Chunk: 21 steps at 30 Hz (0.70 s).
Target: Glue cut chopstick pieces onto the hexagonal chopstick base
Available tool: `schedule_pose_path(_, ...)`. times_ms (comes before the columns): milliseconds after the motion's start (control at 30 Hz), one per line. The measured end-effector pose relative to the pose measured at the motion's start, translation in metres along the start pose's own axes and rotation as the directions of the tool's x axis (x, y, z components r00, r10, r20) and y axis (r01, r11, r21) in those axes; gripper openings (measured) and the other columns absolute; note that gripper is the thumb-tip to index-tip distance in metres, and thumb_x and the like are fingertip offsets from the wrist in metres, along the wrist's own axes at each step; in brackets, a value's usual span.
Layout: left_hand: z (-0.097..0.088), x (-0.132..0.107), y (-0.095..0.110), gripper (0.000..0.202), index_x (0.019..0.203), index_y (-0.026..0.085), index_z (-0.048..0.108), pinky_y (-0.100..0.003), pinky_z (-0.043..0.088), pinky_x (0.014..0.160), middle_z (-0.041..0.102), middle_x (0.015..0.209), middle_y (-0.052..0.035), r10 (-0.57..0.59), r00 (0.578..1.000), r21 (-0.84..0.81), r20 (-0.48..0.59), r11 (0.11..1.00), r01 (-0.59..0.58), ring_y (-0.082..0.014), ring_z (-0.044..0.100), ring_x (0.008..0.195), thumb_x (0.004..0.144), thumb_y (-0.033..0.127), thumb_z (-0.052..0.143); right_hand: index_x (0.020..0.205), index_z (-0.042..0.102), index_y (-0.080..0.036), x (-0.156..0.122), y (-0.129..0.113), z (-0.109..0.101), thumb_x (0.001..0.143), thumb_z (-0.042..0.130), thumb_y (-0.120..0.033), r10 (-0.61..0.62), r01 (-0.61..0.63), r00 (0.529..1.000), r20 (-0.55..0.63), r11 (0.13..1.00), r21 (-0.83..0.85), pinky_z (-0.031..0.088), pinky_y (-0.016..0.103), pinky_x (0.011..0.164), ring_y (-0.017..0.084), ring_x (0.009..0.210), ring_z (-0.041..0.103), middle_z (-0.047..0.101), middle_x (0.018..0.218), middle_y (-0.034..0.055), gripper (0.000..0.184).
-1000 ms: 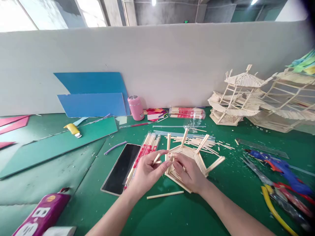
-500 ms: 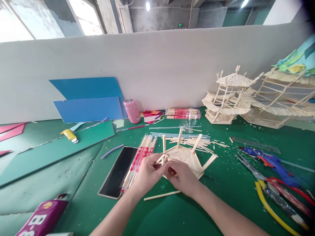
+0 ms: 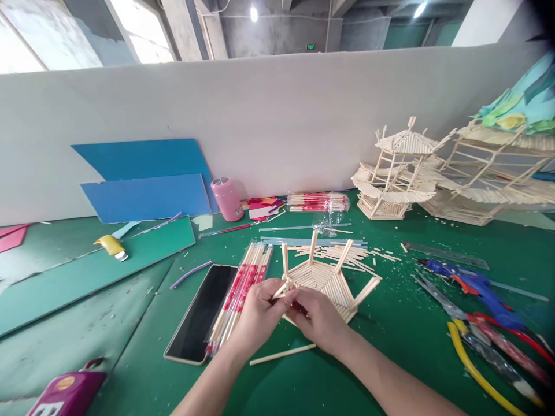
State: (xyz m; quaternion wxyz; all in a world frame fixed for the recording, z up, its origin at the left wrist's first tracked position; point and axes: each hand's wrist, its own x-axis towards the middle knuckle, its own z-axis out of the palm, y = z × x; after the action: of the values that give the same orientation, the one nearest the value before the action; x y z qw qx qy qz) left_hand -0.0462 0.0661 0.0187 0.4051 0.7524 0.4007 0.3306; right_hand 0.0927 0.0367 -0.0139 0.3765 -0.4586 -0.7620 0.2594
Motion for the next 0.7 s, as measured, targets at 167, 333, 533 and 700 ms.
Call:
schedule_pose_path(167,0.0016,0.0008,-0.0016,0.026,0.057,0.015,0.047,-0.022,0.036,0.053,0.051,0.059,-0.0005,0.008,1.000,-0.003,-0.005,1.000,-0.009,-0.0119,0.046,0.056,0.080,0.028,0.049,0.087,0.056,-0.018,-0.0009,0.0006,0.0003,0.087,0.039,-0.024,0.010,-0.010,1.000,0.002,1.000,0.006,0.041,0.025,0.062,0.015,0.070,0.056,0.061,0.077,0.0042,0.018)
schedule_pose_path(333,0.0024,0.0023,0.0017,0.026,0.059,0.015,0.050,-0.021,0.035,0.053,0.049,0.057,0.0010,0.012,1.000,-0.020,0.011,1.000,-0.011,-0.0108,0.045,0.056,0.081,0.028,0.047,0.090,0.056,-0.019,-0.0008,0.0003,0.0001,0.087,0.039,-0.025,0.016,-0.016,1.000,0.010,1.000,0.015,0.042,0.026,0.064,0.016,0.074,0.057,0.062,0.081,0.0046,0.018)
schedule_pose_path(533,0.0021,0.0032,0.0037,0.026,0.060,0.015,0.052,-0.020,0.034,0.050,0.046,0.055,0.0026,0.007,1.000,-0.038,0.008,0.999,-0.006,-0.0094,0.042,0.053,0.082,0.028,0.046,0.090,0.056,-0.019,-0.0004,-0.0007,-0.0005,0.087,0.040,-0.024,0.032,-0.032,0.999,0.015,0.999,0.018,0.042,0.026,0.063,0.015,0.073,0.056,0.062,0.080,0.0040,0.017)
schedule_pose_path(700,0.0015,0.0041,0.0032,0.028,0.057,0.016,0.049,-0.020,0.034,0.050,0.047,0.054,0.0027,0.010,1.000,-0.055,0.004,0.998,-0.010,-0.0096,0.042,0.052,0.081,0.029,0.047,0.087,0.055,-0.018,-0.0007,-0.0002,0.0001,0.087,0.040,-0.024,0.045,-0.046,0.999,0.013,0.999,0.015,0.042,0.026,0.062,0.016,0.070,0.056,0.061,0.077,0.0043,0.016)
